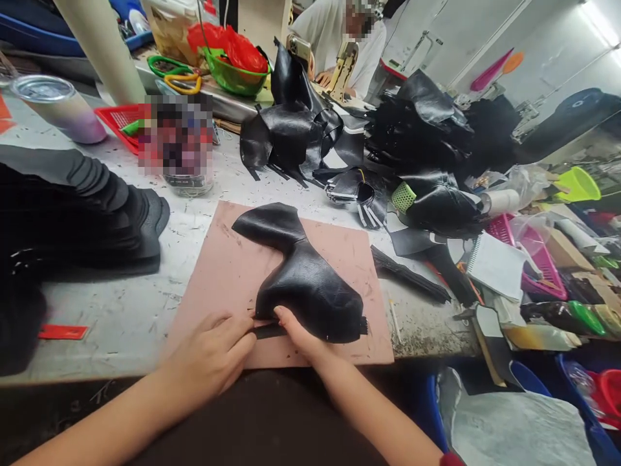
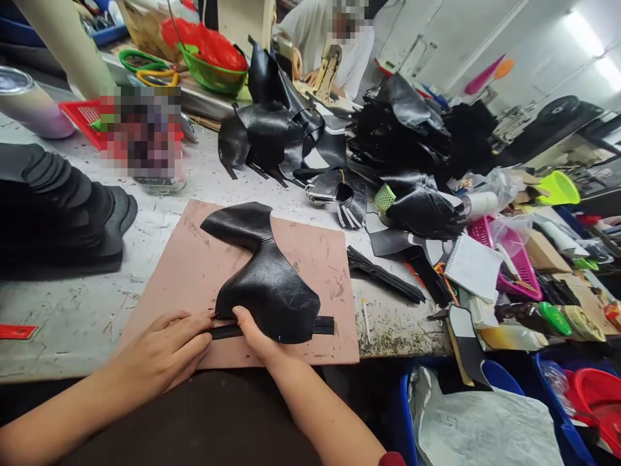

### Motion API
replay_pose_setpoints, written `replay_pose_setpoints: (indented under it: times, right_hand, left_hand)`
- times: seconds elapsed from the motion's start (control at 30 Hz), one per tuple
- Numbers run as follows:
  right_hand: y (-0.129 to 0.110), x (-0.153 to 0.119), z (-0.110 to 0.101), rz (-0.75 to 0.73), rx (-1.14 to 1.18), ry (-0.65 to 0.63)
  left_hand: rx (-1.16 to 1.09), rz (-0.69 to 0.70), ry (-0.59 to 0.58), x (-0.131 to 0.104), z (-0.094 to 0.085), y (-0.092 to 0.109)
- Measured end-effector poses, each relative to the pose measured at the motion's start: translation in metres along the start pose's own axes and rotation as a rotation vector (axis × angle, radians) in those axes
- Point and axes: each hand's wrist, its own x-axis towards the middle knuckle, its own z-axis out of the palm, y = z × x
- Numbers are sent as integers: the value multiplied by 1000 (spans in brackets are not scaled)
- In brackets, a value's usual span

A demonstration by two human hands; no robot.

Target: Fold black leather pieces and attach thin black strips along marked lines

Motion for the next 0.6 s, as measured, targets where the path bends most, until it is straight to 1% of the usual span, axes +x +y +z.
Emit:
replay_pose_setpoints:
  times: [0.07, 0.1, 0.17, 0.27, 0.33, 0.6]
  right_hand:
    - [-2, 0, -4, 63, -23, -82]
    - [-3, -1, -6, 90, -41, -101]
    - [-5, -2, -8, 106, -82, -68]
    - [-8, -3, -7, 62, -173, 32]
    - [-9, -3, -5, 42, -207, 70]
    - [-3, -2, -4, -19, -192, 107]
  left_hand:
    - [41, -10, 32, -4, 3, 3]
    - [63, -13, 50, -5, 4, 4]
    - [106, -23, 73, -6, 5, 6]
    - [134, -40, 82, -8, 7, 8]
    - [126, -52, 85, -8, 8, 9]
    - [135, -52, 108, -8, 8, 9]
